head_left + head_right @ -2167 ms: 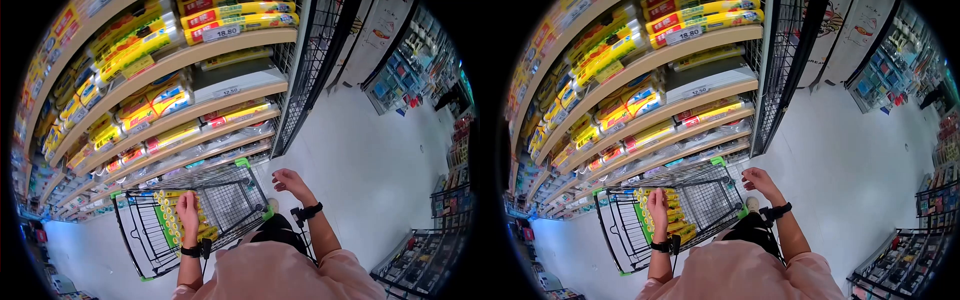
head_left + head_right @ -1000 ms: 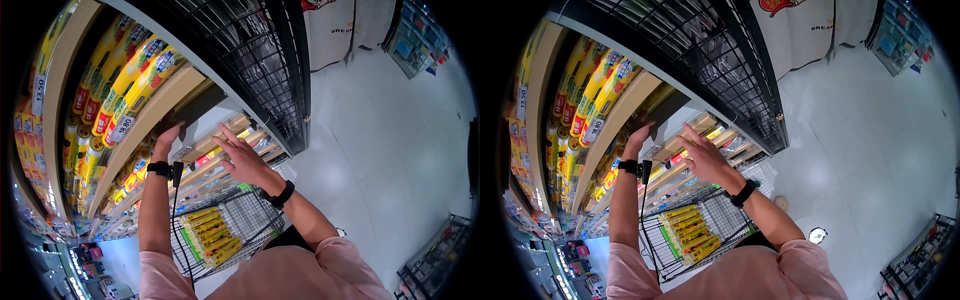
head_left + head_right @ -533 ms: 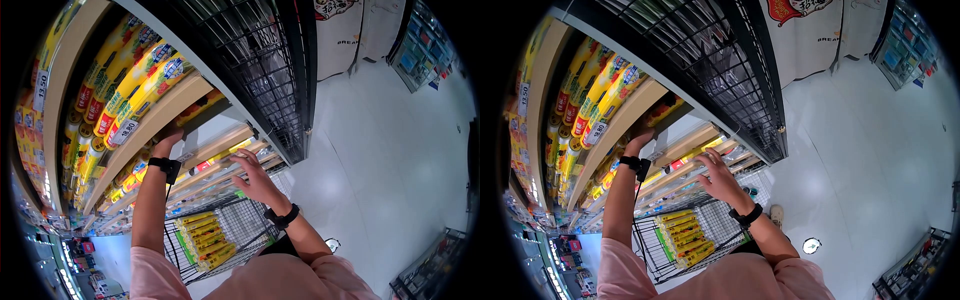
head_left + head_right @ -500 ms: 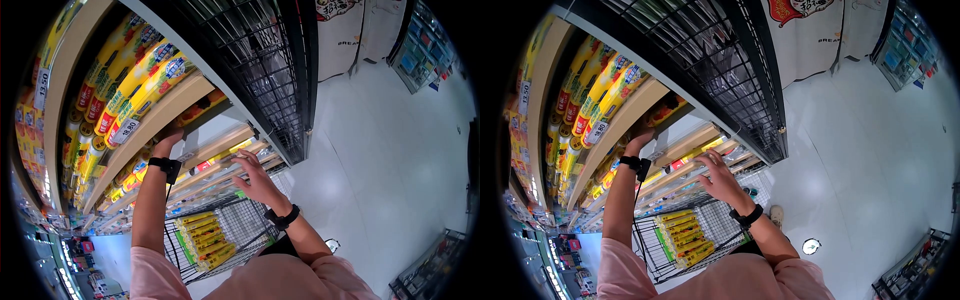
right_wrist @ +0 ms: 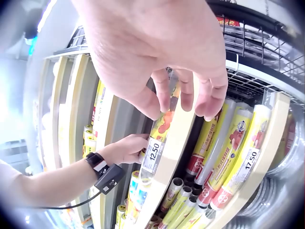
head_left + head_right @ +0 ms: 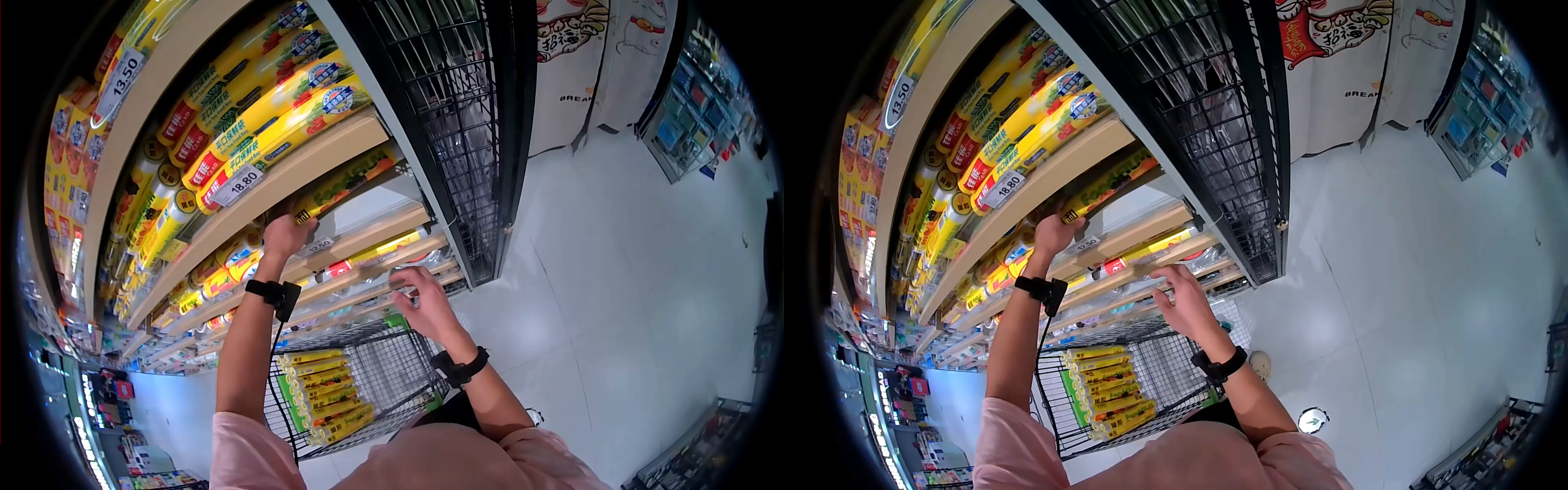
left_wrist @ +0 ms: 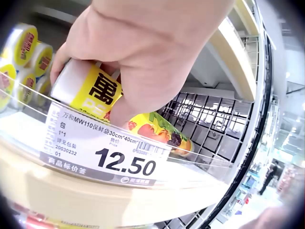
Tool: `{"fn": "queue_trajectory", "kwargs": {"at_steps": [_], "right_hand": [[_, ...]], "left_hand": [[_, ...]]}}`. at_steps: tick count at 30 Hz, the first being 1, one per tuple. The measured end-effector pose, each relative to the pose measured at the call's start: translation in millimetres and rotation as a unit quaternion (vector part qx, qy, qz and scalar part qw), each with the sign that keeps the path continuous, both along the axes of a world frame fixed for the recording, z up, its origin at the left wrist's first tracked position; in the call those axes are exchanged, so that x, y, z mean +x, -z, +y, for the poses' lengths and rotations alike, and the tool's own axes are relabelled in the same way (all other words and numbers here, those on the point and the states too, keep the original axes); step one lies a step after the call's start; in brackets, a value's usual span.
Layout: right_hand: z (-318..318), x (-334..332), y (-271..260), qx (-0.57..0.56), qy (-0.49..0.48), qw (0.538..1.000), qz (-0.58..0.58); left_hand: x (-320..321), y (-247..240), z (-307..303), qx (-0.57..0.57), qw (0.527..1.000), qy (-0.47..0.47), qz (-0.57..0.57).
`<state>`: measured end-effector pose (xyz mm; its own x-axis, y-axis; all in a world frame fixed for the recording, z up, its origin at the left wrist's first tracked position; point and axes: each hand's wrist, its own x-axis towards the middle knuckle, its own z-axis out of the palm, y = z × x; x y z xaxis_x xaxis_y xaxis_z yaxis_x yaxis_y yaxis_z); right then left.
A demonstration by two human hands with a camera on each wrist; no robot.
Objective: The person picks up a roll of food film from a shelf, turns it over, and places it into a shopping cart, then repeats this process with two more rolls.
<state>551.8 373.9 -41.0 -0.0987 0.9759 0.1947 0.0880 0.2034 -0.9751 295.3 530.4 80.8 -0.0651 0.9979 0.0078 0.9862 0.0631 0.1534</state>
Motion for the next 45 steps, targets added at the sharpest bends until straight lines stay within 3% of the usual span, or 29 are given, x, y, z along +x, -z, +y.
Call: {"fn": "queue_trajectory", "kwargs": {"at_steps": [1,6,11,15,20,26,27,29,31,33,37,41,45], "right_hand": [[-3.7,-1.8,-0.2,-0.007,-0.001,1.000,0.012],[-18.7,-13.5,-4.1,-0.028,0.002,0.998,0.061],[-31.6,-29.9,-17.2,-0.047,0.009,0.994,0.097],[-49.6,-41.3,-41.6,-0.064,0.008,0.956,0.288],[-89.9,-63.2,-69.5,-0.141,-0.013,0.910,0.390],[-125.7,-96.9,-52.9,-0.148,-0.009,0.919,0.366],[-133.4,-101.0,-50.2,-0.143,-0.006,0.920,0.364],[-147.0,-108.5,-41.5,-0.153,-0.003,0.923,0.353],[-159.2,-116.4,-39.3,-0.157,-0.023,0.929,0.335],[-170.6,-127.6,-41.6,-0.166,-0.023,0.930,0.328],[-186.0,-143.8,-42.1,-0.200,-0.039,0.925,0.321],[-192.0,-160.2,-42.0,-0.221,-0.077,0.915,0.328],[-189.1,-168.8,-33.7,-0.232,-0.071,0.919,0.310]], "left_hand": [[5.3,-8.6,-11.4,-0.008,1.000,-0.024,0.014],[-14.5,-14.2,-63.4,0.147,0.986,0.069,0.022],[-23.9,-35.3,-123.0,0.196,0.971,0.132,-0.041],[-48.7,-34.4,-186.1,0.231,0.958,0.152,-0.078],[-83.6,-9.0,-263.5,0.240,0.948,0.158,-0.141],[-126.1,36.7,-335.4,0.237,0.943,0.112,-0.204],[-135.2,43.6,-345.8,0.202,0.940,0.077,-0.265],[-156.1,70.0,-363.1,0.130,0.915,0.006,-0.383],[-171.5,89.8,-378.4,0.043,0.802,-0.071,-0.591],[-184.5,97.9,-392.5,0.009,0.654,-0.115,-0.748],[-207.1,94.8,-418.1,0.042,0.569,-0.076,-0.817],[-220.0,90.4,-439.3,0.107,0.559,-0.031,-0.822],[-223.8,93.4,-456.7,0.203,0.636,0.029,-0.744]]}}
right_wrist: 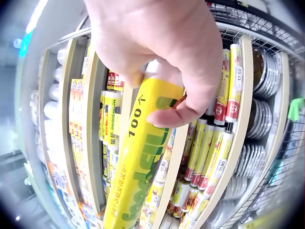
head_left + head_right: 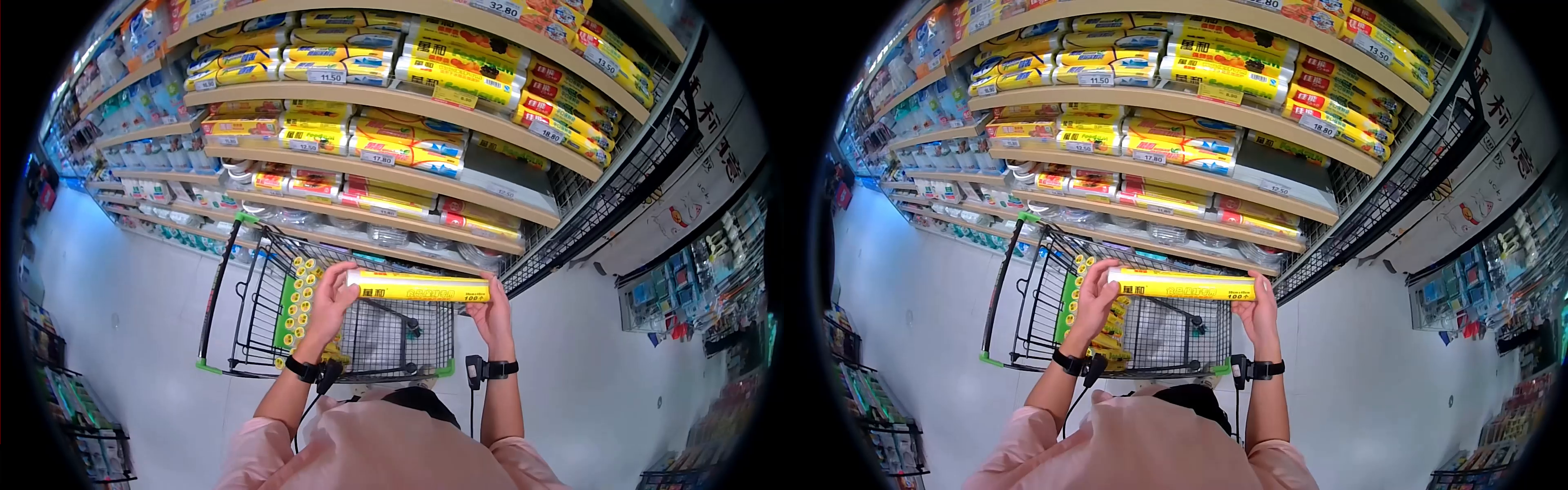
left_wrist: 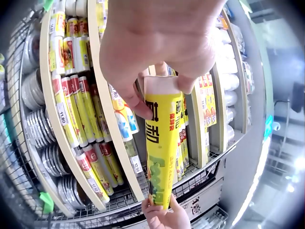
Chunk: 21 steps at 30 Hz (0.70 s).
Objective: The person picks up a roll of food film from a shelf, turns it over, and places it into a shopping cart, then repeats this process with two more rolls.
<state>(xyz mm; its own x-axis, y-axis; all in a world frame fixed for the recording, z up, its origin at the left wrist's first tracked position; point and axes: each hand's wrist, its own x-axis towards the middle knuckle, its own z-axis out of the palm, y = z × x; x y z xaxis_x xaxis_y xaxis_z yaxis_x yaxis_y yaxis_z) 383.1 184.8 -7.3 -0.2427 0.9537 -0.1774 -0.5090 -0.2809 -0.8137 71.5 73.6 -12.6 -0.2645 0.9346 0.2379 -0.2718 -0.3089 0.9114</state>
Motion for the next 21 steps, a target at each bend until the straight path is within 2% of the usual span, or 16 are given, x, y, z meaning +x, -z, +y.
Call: {"fn": "queue_trajectory", "kwargs": {"at_steps": [5,11,13,17,21], "right_hand": [[-0.6,-3.7,15.7,-0.013,0.014,0.999,0.042],[-6.7,-8.8,11.9,0.023,-0.018,0.997,0.072],[-2.5,-7.8,20.5,0.026,-0.037,0.996,0.078],[2.7,-8.1,37.3,-0.010,0.008,0.996,0.087],[2.9,-13.0,38.1,-0.021,-0.001,0.996,0.084]], "left_hand": [[-3.0,14.0,-9.6,-0.052,0.993,-0.021,-0.104],[-11.7,-5.3,-18.6,-0.083,0.974,0.036,-0.209],[-15.3,2.7,-17.5,-0.051,0.972,0.060,-0.220],[-19.4,10.4,-16.0,0.009,0.967,0.113,-0.229],[-19.7,12.2,-17.6,0.012,0.962,0.117,-0.245]]}}
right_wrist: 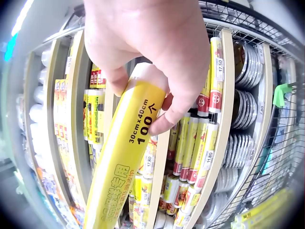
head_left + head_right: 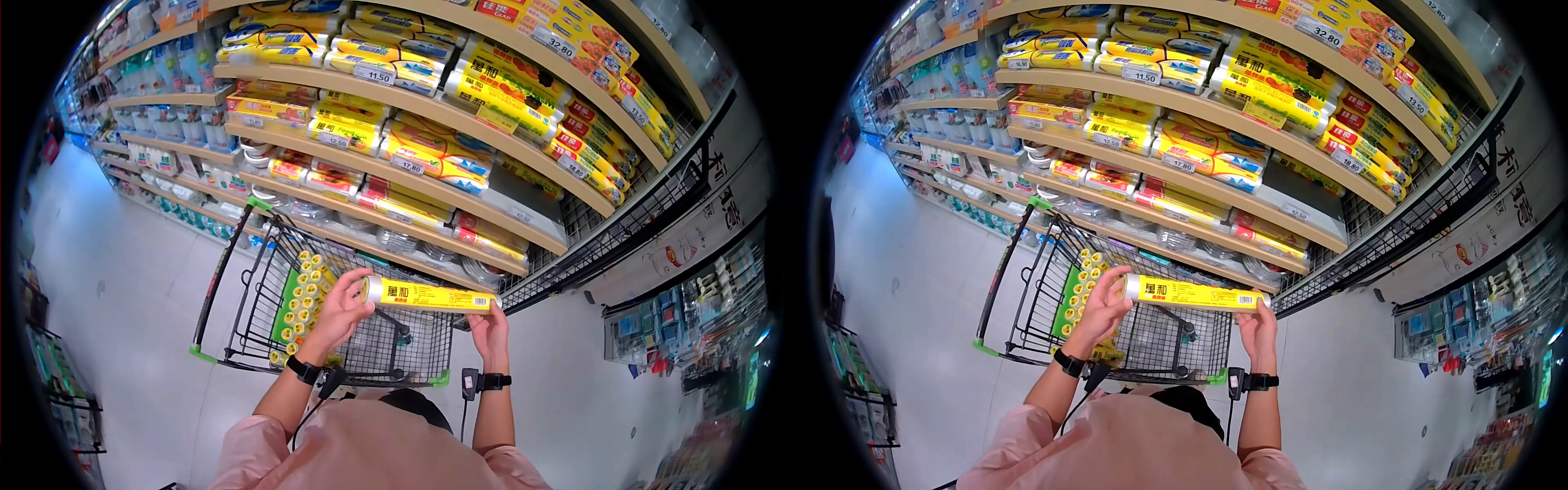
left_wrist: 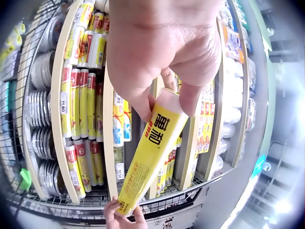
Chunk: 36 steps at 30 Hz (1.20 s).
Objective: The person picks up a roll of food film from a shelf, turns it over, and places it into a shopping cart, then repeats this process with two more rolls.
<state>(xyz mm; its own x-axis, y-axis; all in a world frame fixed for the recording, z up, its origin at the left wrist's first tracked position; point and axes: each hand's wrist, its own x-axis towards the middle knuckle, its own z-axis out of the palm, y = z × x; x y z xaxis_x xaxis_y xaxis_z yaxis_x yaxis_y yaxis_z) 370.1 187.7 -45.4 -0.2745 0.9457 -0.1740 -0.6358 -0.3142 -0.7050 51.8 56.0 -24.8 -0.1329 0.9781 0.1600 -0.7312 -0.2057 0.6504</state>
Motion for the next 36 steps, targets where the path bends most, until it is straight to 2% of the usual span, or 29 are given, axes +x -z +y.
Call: {"fn": "queue_trajectory", "kwargs": {"at_steps": [5,6,10,14,17,18,21,25,26,30,33,36], "right_hand": [[5.4,-3.3,1.8,0.018,-0.016,1.000,0.017],[3.9,-5.5,-3.4,0.019,-0.007,1.000,0.013],[-3.6,-10.7,-18.9,0.094,-0.001,0.995,0.040],[-3.9,-11.2,-28.8,0.159,-0.064,0.985,0.032],[-17.3,-30.2,-61.2,0.162,-0.090,0.983,-0.005],[-18.8,-33.7,-66.9,0.162,-0.104,0.980,-0.048],[-16.6,-37.0,-67.9,0.105,-0.099,0.987,-0.075],[-7.9,-32.6,-58.5,0.115,-0.057,0.978,-0.166],[-10.6,-34.1,-60.1,0.118,-0.043,0.982,-0.143],[-4.4,-26.5,-50.3,0.157,-0.024,0.983,-0.095],[-7.6,-25.7,-61.1,0.175,-0.036,0.978,-0.110],[-8.1,-30.6,-61.0,0.161,-0.042,0.973,-0.159]], "left_hand": [[-8.4,-4.6,11.7,-0.072,0.997,0.004,-0.007],[-9.9,-5.2,12.9,-0.085,0.996,0.010,0.021],[-8.2,3.0,20.4,-0.125,0.987,-0.011,-0.096],[-17.0,37.0,32.5,-0.175,0.961,-0.021,-0.213],[-17.3,42.3,36.0,-0.159,0.956,-0.063,-0.238],[-19.1,44.0,35.7,-0.143,0.955,-0.067,-0.250],[-18.1,43.6,31.9,-0.114,0.954,-0.092,-0.260],[-16.5,52.1,29.2,-0.079,0.960,-0.067,-0.259],[-19.4,72.3,33.6,-0.086,0.945,-0.055,-0.312],[-12.6,30.9,9.0,-0.140,0.978,0.004,-0.154],[-16.5,26.6,4.8,-0.101,0.986,0.016,-0.132],[-18.6,28.5,0.4,-0.058,0.991,-0.030,-0.120]]}}
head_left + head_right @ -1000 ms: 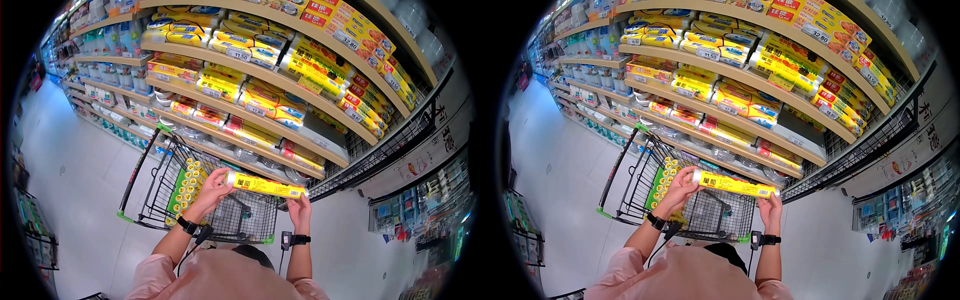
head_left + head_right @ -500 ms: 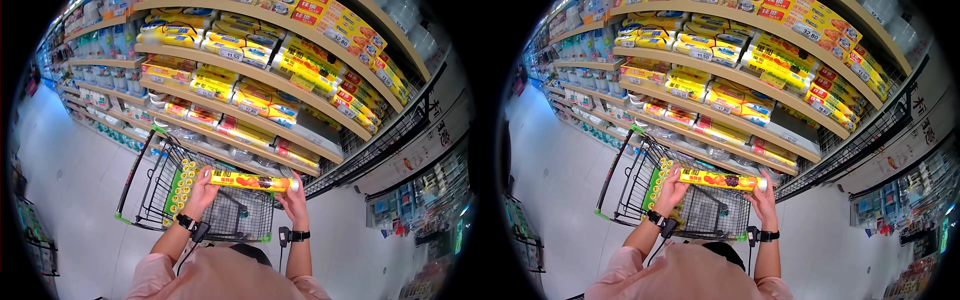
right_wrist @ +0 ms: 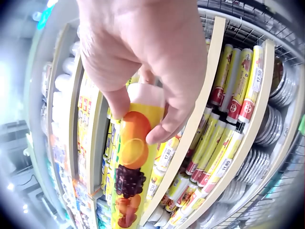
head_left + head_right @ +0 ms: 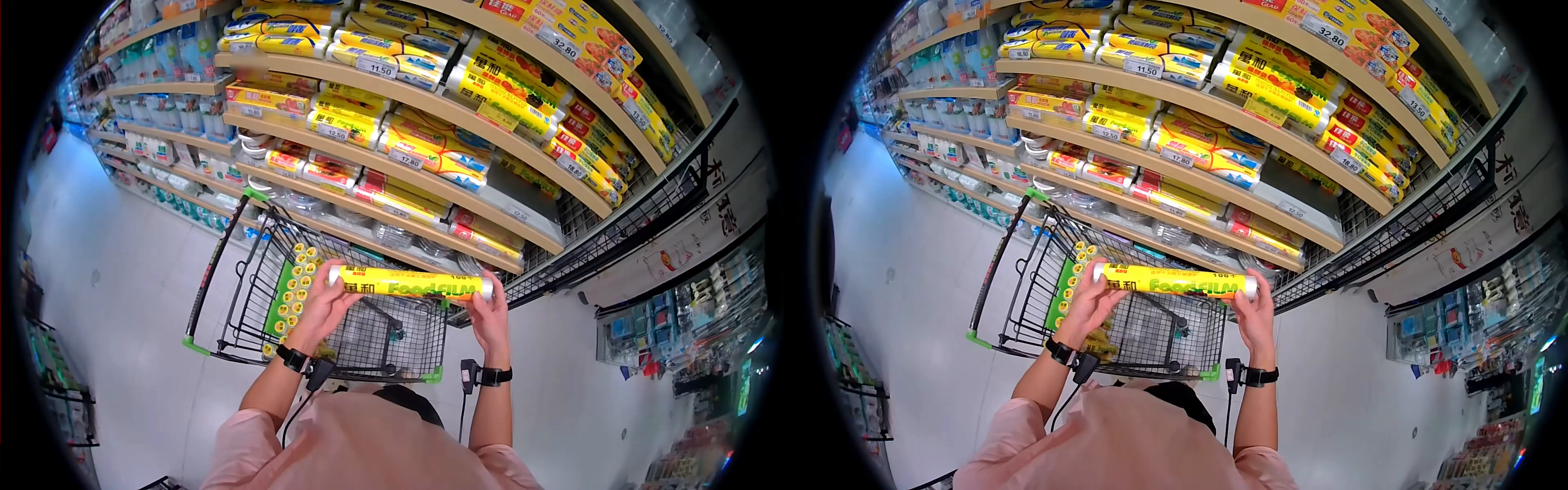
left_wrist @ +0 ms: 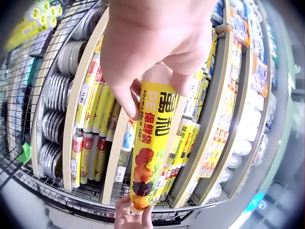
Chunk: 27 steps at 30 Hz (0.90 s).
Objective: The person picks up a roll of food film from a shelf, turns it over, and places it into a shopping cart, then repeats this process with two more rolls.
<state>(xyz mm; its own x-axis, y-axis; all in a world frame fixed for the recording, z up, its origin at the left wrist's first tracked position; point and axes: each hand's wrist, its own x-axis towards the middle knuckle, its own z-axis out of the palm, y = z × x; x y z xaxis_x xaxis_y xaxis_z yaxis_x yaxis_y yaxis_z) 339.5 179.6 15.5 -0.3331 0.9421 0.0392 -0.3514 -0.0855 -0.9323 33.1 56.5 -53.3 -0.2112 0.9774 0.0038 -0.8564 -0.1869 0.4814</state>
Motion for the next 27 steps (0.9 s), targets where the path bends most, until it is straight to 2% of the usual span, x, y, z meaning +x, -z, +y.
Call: {"fn": "queue_trajectory", "kwargs": {"at_steps": [2,5,8,11,12,15,18,23,27], "right_hand": [[-0.9,0.9,1.6,-0.014,-0.002,1.000,-0.026],[4.0,2.2,10.9,-0.050,-0.007,0.999,-0.001],[-2.1,-4.3,9.2,-0.018,-0.011,1.000,0.017],[-2.7,-3.6,10.7,0.010,-0.020,1.000,0.022],[-2.2,-3.2,9.7,0.020,-0.019,0.999,0.022],[-1.9,-0.8,8.9,0.041,-0.030,0.999,0.008],[-3.2,-5.3,-2.7,0.037,-0.038,0.998,0.020],[-3.9,-7.8,-2.6,-0.015,-0.037,0.999,-0.017],[-2.4,-13.7,4.6,-0.044,0.007,0.998,-0.033]], "left_hand": [[-2.5,7.5,-2.7,0.031,0.999,-0.009,-0.011],[-1.6,-1.0,-10.8,0.070,0.997,-0.009,-0.023],[-3.9,-0.1,-9.9,0.070,0.997,-0.033,-0.013],[-8.1,18.7,-6.2,-0.018,0.998,-0.014,-0.052],[-5.8,5.0,-9.4,-0.054,0.998,0.006,-0.012],[-10.2,2.8,-8.2,-0.100,0.994,0.031,-0.033],[-10.0,-0.6,-6.2,-0.117,0.993,0.006,-0.021],[-9.9,17.4,-5.9,-0.051,0.999,-0.013,-0.011],[-5.4,15.7,-6.9,0.017,0.998,-0.042,-0.038]]}}
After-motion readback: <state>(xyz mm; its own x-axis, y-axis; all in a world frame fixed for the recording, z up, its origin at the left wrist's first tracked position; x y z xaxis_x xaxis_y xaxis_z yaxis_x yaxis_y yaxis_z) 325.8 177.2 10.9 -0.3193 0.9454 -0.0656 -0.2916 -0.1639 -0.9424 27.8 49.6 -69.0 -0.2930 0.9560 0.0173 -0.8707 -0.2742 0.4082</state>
